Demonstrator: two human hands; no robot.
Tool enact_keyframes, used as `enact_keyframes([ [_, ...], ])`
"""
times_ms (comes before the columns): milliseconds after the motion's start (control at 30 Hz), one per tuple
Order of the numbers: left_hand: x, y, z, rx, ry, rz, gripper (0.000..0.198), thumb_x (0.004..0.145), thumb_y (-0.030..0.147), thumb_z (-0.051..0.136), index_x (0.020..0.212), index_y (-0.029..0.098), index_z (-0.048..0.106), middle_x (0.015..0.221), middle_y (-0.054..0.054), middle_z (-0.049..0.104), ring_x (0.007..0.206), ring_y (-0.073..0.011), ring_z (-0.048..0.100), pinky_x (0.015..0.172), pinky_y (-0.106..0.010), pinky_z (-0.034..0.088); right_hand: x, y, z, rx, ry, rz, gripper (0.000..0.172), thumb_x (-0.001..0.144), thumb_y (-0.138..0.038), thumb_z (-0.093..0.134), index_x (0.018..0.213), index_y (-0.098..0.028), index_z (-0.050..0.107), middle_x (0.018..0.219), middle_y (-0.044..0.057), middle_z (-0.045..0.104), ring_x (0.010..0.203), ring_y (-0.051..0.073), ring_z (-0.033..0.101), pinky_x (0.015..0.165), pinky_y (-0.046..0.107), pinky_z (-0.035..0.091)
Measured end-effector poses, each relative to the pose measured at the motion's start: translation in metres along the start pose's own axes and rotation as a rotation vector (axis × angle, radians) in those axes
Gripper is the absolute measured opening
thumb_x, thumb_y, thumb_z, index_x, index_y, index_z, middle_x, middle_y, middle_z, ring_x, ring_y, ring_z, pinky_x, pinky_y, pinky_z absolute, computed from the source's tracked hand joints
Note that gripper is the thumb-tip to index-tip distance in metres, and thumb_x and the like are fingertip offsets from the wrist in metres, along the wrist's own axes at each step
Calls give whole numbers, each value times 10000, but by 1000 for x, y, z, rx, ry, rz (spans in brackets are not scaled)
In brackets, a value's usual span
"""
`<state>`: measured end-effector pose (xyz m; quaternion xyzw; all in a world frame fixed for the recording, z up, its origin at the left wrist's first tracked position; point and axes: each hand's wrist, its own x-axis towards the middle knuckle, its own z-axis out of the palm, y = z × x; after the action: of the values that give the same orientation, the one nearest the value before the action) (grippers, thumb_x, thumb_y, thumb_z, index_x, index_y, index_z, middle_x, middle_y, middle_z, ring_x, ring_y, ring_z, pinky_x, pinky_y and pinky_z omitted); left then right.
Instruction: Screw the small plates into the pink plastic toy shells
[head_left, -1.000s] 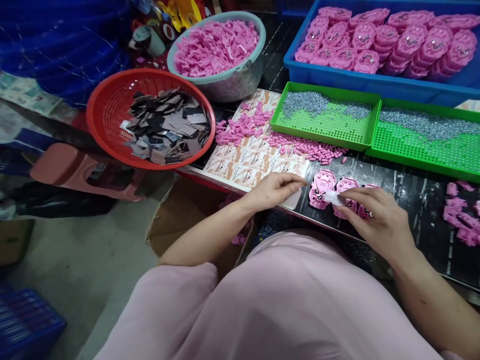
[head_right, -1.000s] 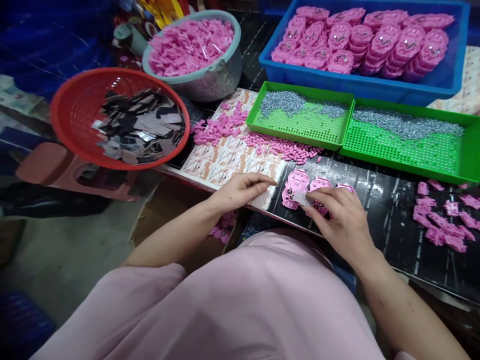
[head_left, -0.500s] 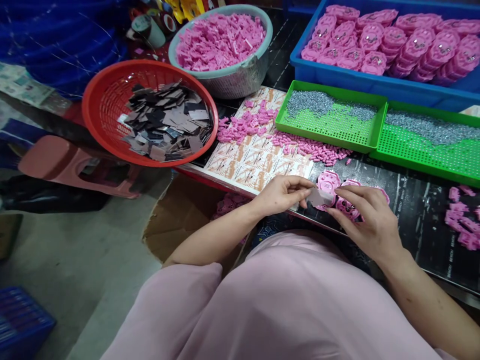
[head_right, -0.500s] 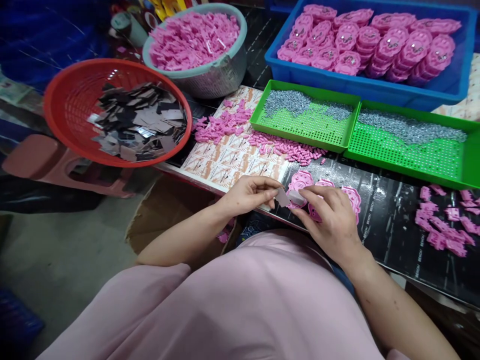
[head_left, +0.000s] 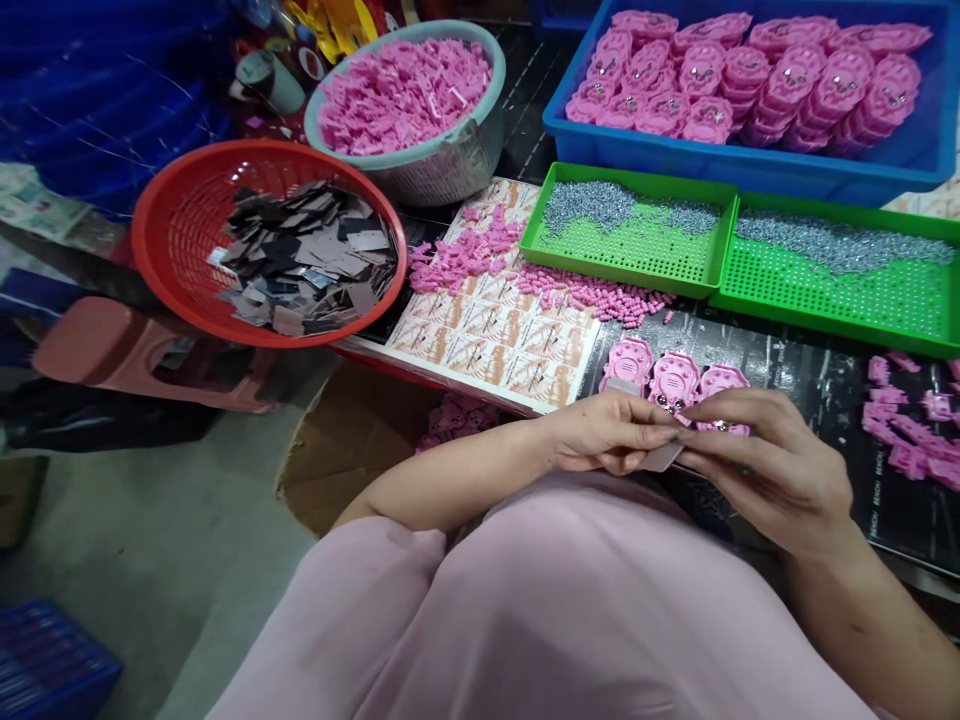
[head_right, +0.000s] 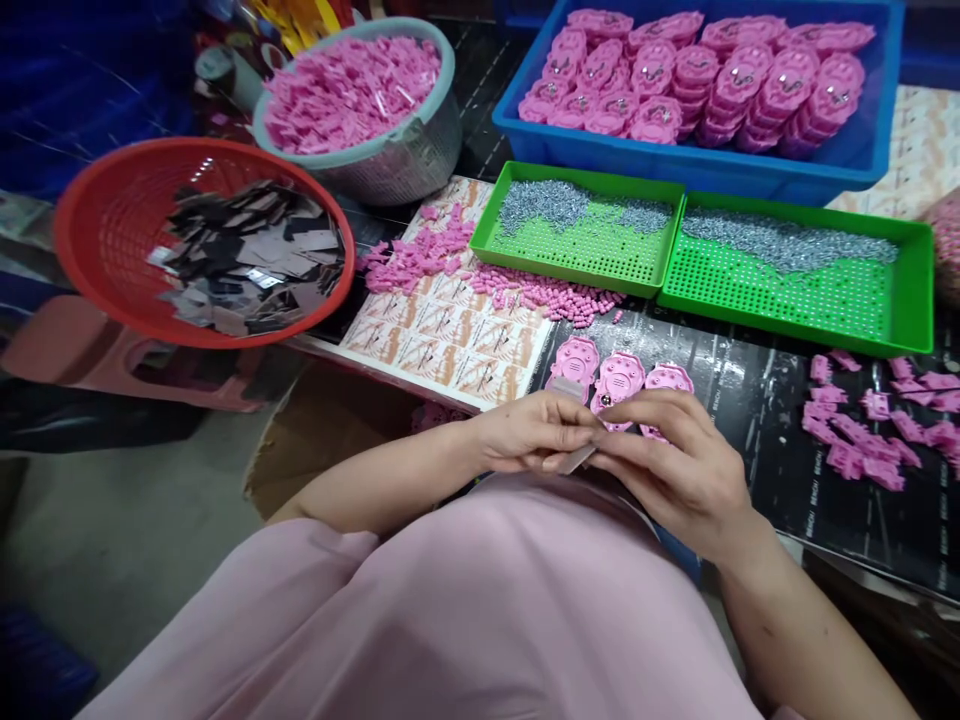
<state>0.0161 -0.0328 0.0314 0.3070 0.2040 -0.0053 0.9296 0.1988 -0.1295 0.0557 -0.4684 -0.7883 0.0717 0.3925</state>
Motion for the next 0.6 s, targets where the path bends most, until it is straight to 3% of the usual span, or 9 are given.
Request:
enact_keyframes([
  [100,-1,-2,3,77,-21,-37,456,721,451,792,981,108,642,577,57,532,387,-16,414,352,-137,212,-1,2,-7,148,-99,12,270,777,-84,696,992,-244,664,958,29,678,898,170,624,804,340,525],
  [167,-4,-2,3,199,13,-28,446,802,414,729,1131,138,611,704,25,599,441,-28,491,386,-142,286,-2,6,-11,237,-100,124,195,811,-91,657,942,-235,661,885,7,687,826,147,643,748,304,532],
  [300,-22,2,-3,538,145,46,288,889,324,623,1123,156,629,834,-1,632,531,-20,535,536,-153,438,-2,30,-11,60,-76,375,68,854,-222,630,872,-237,694,820,-20,716,695,125,670,600,246,521],
  [467,-51,9,-15,739,257,125,292,907,343,567,1088,136,661,811,-21,647,569,-41,526,554,-149,442,-2,58,2,-104,-164,309,121,871,-303,603,851,-236,703,807,-25,723,666,135,678,571,259,518],
  [600,-68,9,-20,882,305,211,257,925,246,523,1108,131,663,841,-43,680,608,-66,580,581,-159,460,-14,63,8,-184,-134,175,145,883,-355,585,858,-257,689,789,-9,715,640,156,673,525,290,505],
])
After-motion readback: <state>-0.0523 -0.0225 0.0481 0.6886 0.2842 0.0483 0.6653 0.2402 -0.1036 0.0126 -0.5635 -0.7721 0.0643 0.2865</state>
